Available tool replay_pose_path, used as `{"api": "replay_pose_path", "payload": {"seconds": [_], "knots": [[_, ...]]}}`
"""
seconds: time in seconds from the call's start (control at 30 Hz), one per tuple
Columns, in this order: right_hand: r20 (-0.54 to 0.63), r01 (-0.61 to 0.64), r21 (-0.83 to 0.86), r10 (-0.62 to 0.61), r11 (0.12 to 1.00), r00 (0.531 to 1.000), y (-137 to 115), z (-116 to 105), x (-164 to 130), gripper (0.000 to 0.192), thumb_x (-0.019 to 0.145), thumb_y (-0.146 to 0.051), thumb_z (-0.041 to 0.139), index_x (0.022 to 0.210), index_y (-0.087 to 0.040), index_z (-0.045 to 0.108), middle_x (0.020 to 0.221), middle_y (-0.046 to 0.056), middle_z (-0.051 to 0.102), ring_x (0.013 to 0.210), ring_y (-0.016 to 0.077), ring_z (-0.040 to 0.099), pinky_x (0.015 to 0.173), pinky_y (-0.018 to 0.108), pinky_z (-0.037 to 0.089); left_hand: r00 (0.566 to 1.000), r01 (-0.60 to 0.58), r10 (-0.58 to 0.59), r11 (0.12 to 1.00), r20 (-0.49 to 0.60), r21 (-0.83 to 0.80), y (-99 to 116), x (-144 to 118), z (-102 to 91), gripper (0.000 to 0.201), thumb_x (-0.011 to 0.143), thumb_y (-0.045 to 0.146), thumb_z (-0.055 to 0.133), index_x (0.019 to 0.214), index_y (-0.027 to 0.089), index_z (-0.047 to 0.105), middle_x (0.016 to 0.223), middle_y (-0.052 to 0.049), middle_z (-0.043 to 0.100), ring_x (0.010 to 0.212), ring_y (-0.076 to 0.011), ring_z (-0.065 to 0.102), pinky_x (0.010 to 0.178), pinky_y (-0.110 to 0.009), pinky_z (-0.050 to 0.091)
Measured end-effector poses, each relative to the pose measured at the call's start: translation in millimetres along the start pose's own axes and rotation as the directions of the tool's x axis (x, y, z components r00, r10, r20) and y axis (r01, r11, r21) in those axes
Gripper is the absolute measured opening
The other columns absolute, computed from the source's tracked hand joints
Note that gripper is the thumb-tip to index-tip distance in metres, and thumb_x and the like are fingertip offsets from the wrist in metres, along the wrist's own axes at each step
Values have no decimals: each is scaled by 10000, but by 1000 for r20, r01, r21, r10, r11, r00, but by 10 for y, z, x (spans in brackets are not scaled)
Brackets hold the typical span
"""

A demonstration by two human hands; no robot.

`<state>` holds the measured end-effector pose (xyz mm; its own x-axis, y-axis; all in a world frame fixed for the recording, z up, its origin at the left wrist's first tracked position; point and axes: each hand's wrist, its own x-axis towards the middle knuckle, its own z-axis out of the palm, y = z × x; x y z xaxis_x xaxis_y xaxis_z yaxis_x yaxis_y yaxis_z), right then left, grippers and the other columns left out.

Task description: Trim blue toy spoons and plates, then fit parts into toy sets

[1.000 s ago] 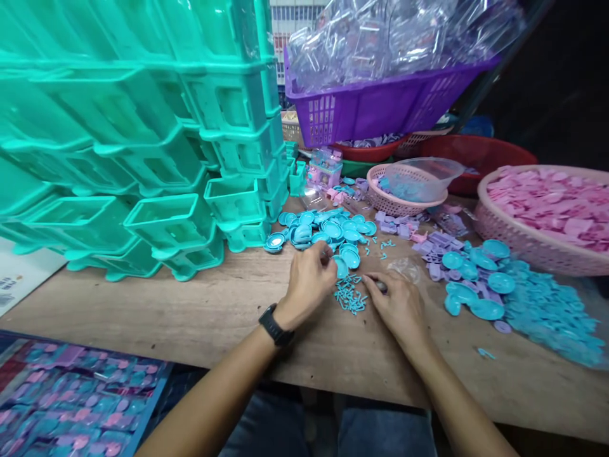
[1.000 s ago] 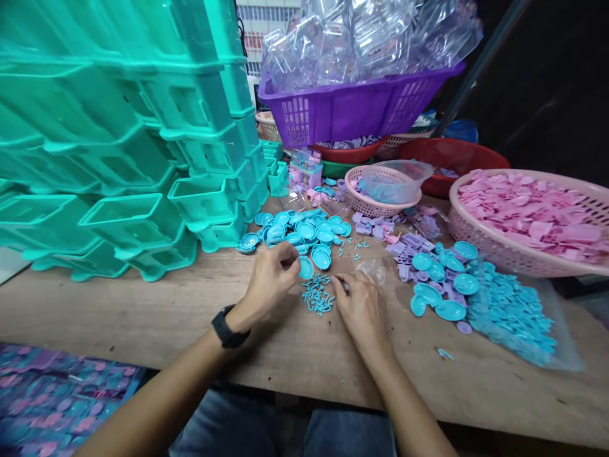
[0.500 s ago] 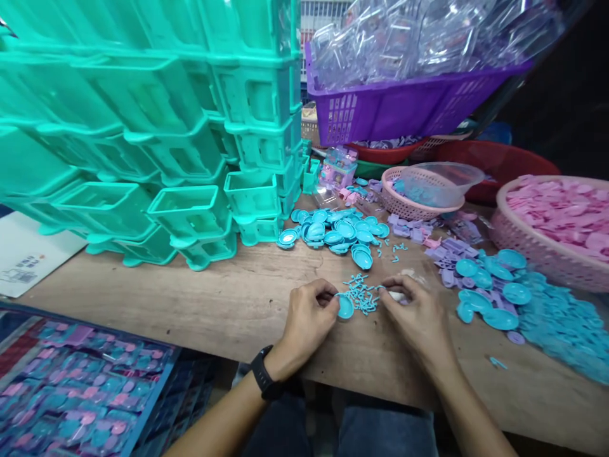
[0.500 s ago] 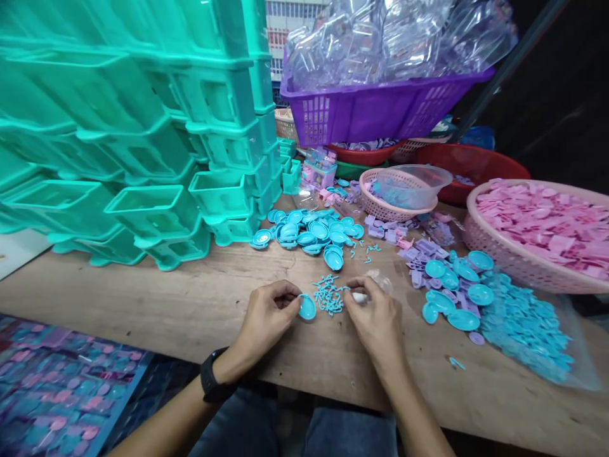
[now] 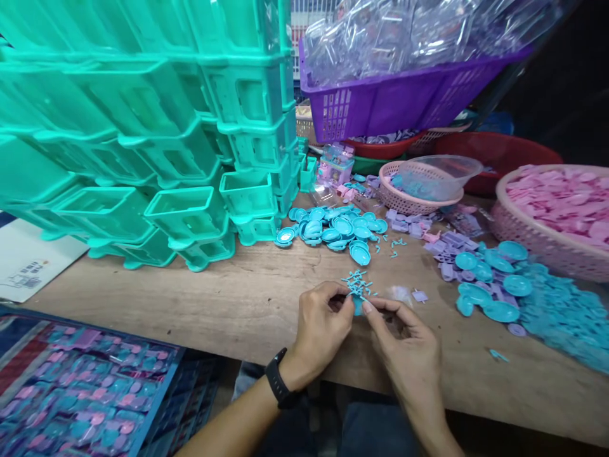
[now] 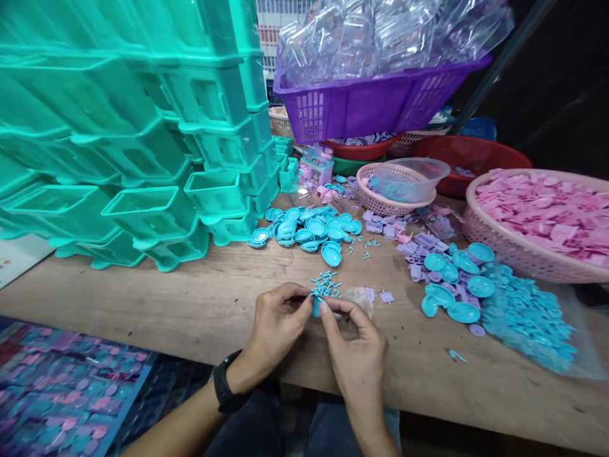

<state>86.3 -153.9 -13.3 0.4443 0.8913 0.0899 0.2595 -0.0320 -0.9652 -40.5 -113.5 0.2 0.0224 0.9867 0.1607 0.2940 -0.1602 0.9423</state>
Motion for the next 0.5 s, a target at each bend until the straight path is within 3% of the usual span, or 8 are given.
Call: {"api": "replay_pose_path", "payload": {"seconds": [0.37, 0.5], "knots": [[-29, 30, -26, -31, 999, 999, 70, 52, 11, 254, 807, -456, 745, 855, -209, 773, 828, 49, 764, 769, 199, 689, 752, 320, 542, 991, -126, 131, 985, -40, 119, -12, -42, 32, 110, 807, 78, 662, 755, 158, 718, 701, -11, 725, 628, -128, 663, 591, -207, 452], [-43, 19, -25, -20, 999, 999, 58, 64, 17, 242, 791, -445, 751, 824, -206, 775, 801, 44, 758, 741, 193, 679, 746, 319, 537, 944, -321, 330, 914, 4, 248, -70, -63, 17, 125, 867, 89, 600, 795, 163, 672, 744, -32, 708, 686, -158, 663, 640, -246, 472]]}}
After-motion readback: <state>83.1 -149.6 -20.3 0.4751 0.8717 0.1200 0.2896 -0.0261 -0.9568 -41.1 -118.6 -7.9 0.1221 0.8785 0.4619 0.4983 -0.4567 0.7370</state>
